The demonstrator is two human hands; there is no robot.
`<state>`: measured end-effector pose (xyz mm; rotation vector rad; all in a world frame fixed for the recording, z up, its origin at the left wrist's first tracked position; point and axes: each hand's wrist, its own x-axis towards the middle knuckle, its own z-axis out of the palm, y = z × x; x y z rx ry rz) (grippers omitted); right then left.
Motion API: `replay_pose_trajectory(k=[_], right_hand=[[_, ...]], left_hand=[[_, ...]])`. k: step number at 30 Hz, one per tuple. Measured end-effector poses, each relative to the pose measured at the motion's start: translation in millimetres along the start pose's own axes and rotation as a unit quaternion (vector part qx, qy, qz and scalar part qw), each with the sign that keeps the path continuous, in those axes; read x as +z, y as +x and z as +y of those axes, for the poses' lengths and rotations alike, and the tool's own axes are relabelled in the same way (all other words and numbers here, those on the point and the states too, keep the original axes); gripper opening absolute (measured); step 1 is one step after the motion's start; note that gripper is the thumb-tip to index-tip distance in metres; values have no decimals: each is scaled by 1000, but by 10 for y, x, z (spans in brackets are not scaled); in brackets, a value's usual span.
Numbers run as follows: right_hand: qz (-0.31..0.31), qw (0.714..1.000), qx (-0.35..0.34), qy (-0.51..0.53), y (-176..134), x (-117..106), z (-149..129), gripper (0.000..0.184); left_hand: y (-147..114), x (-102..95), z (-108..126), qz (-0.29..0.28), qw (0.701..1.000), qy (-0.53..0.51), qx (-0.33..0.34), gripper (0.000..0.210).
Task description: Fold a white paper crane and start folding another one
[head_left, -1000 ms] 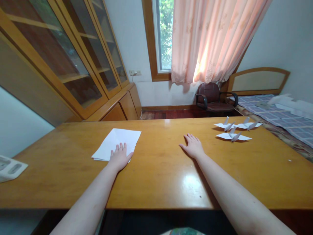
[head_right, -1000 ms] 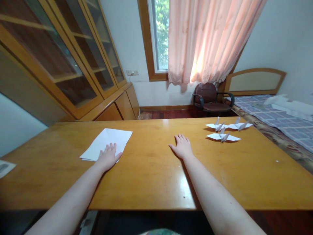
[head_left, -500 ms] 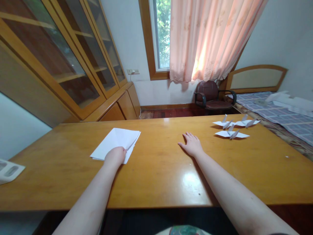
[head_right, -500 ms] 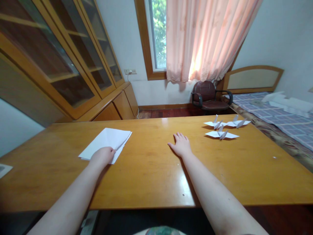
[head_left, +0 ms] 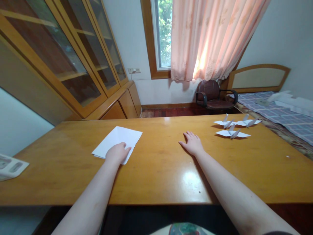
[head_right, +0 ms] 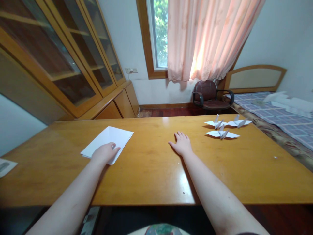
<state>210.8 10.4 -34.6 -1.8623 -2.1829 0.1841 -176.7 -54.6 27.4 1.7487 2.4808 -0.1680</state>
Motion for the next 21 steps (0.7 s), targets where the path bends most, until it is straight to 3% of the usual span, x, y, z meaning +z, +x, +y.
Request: replay_pose_trajectory(k=[7,21], right_hand=[[2,1000,-3,2,-7,-5,-2,73],[3,1000,-3,4,-11,-13,-7,73]], left_hand=[[9,98,-14,35,998,10,44,59],[25,30,64,-4,997,47,68,56]])
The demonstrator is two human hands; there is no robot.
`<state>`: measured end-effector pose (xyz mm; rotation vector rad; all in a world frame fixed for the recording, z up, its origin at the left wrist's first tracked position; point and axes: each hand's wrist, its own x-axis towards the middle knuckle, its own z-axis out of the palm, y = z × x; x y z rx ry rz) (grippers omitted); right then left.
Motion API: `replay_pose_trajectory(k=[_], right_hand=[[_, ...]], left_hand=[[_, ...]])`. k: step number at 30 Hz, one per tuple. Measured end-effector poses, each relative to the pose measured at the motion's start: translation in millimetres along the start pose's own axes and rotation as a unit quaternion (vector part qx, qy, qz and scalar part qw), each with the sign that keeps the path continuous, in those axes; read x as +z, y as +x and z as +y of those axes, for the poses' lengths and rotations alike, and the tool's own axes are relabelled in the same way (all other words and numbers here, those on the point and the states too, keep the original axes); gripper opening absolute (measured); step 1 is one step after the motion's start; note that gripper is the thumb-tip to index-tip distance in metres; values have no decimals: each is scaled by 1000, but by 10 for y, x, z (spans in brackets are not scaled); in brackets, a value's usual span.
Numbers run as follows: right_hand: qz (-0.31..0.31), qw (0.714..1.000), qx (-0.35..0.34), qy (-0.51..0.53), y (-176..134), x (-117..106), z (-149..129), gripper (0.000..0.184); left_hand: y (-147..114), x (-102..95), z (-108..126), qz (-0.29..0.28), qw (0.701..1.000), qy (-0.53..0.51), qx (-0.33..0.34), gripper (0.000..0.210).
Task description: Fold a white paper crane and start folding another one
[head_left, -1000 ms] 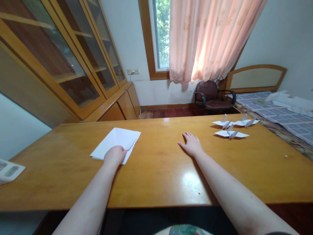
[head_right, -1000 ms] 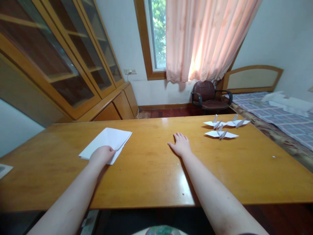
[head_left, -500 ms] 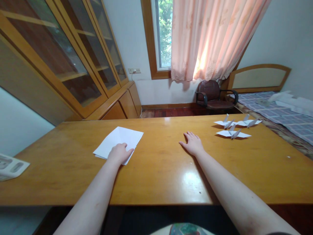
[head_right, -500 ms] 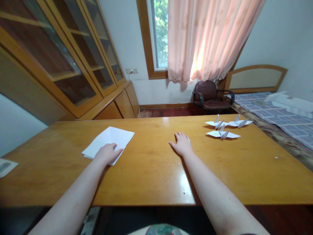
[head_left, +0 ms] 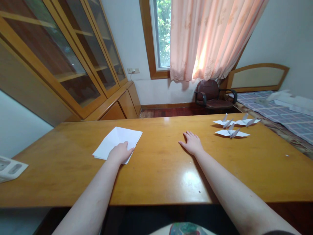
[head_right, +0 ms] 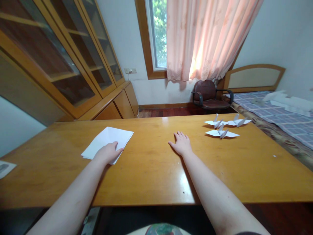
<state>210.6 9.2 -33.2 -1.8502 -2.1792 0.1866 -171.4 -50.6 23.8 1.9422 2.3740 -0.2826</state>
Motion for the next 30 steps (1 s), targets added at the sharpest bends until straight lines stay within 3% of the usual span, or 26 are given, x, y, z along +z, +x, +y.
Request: replay_pose_trajectory(k=[10,18,23,30], right_hand=[[-8,1000,6,4,-1,-14,-11,73],[0,1000,1,3,-3,6,-5,73],[4,1000,-1,2,-2,22,4,73],[-2,1000,2,6,-5,1,-6,74]], left_hand=[[18,-12,-6,-18,1000,0,12,54],[33,-48,30,2,999,34,9,59],[50,-144,28,-31,999,7,27,54],[79,-140,-80,-15,999,-37,23,45]])
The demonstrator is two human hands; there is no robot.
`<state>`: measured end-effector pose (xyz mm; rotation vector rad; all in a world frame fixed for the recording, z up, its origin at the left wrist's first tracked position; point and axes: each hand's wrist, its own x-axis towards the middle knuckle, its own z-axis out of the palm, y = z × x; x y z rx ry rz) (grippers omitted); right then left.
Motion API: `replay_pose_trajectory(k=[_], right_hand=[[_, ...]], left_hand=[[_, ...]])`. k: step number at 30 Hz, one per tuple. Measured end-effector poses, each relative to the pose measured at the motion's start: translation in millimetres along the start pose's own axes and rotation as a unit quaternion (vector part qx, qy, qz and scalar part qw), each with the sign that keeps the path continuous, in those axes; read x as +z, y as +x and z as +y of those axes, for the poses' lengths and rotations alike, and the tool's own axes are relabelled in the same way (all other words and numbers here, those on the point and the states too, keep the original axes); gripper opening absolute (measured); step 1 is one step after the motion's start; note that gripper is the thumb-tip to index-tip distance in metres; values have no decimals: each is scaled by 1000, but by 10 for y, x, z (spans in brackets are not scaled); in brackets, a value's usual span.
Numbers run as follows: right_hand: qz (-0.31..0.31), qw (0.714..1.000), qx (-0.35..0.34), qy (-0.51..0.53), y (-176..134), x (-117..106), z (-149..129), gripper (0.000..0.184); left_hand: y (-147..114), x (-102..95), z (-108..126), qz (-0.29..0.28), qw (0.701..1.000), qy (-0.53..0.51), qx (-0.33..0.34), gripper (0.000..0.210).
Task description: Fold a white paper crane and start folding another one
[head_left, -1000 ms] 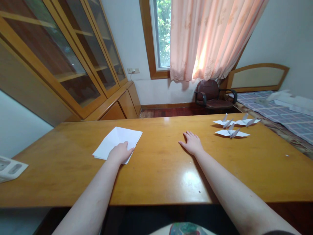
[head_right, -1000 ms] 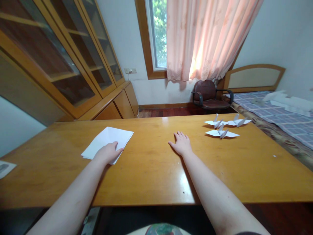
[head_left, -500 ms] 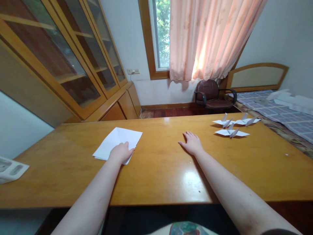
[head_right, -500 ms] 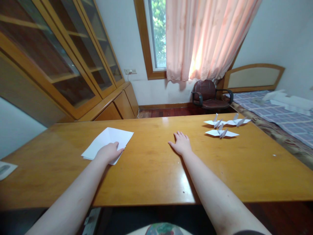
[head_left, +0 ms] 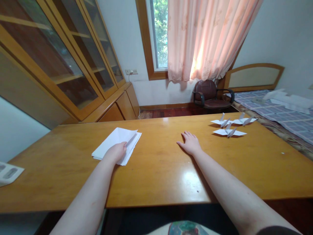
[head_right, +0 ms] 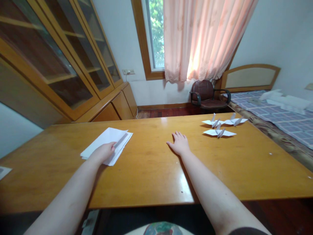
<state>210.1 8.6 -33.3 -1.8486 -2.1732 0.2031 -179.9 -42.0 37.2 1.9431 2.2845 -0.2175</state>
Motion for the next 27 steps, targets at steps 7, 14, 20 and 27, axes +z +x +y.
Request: replay_pose_trajectory(k=[7,14,20,27], right_hand=[[-3,1000,2,5,-4,-13,-19,73],[26,997,22,70,15,-56,17,54],[64,974,49,214,11,-48,113,55],[71,984,28,163,26,-8,104,55]], left_hand=[[-237,-249,130,125,981,-52,-136,50],[-484,-55,1021,155,975,-56,151,62],[-301,393,1517,-1,943,-76,323,49],[51,424,1494,-48,922,-79,376,72]])
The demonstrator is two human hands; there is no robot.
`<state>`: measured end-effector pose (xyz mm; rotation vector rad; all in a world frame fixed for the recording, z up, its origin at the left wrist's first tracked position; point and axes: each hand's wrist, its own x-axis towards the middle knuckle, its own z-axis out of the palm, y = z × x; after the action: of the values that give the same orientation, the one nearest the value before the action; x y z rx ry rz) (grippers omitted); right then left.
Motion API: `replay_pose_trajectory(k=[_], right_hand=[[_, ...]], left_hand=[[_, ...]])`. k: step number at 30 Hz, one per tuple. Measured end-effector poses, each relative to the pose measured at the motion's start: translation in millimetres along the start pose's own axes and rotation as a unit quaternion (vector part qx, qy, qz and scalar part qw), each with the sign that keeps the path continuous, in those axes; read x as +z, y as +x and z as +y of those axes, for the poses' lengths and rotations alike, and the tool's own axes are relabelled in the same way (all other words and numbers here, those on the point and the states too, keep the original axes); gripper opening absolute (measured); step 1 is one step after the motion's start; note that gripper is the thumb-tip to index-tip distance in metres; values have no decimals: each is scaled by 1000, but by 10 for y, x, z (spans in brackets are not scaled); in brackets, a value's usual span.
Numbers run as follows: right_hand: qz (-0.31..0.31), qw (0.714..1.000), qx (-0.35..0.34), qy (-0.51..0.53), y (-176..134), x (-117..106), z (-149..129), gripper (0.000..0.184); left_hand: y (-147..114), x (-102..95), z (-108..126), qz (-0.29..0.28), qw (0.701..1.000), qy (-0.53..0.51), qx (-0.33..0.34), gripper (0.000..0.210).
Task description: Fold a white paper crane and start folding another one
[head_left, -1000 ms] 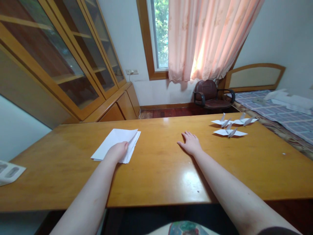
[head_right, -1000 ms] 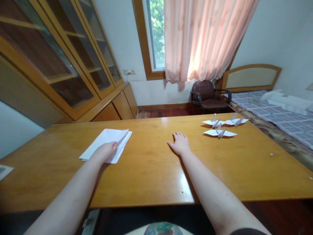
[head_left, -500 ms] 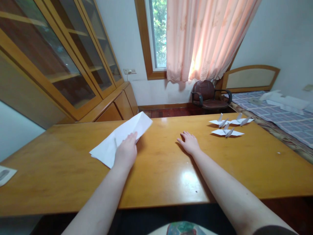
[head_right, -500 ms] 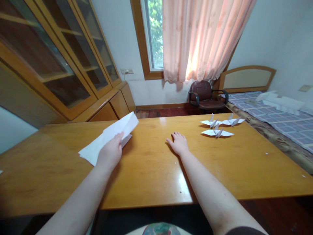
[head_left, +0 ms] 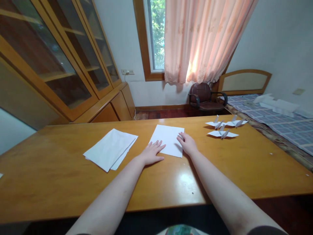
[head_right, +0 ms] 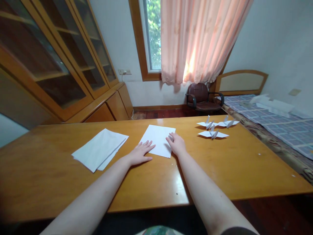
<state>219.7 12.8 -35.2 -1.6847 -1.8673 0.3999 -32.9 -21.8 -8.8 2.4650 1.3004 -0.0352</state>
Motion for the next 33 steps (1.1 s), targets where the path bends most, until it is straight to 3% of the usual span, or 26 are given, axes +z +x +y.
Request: replay_pose_trajectory(k=[4,10,15,20,28,33], right_hand=[[-13,996,16,-83,37,13,-45,52],[8,988,37,-148,143,4,-13,38],[13,988,61,-142,304,-10,85,37],[-6,987,83,-136,432,-23,126,40],[26,992,91,-84,463,-70,181,35],[50,993,111,-10,518,-7,221,52]], left_hand=[[198,-122,-97,5,999,-34,-19,69],[351,-99,-76,103,991,-49,-67,51],[381,-32,-75,94,991,-12,-99,73],[434,-6,-86,87,990,2,-110,78],[534,34,-231,172,947,-15,-272,74],[524,-5,-267,203,947,-49,-245,71]])
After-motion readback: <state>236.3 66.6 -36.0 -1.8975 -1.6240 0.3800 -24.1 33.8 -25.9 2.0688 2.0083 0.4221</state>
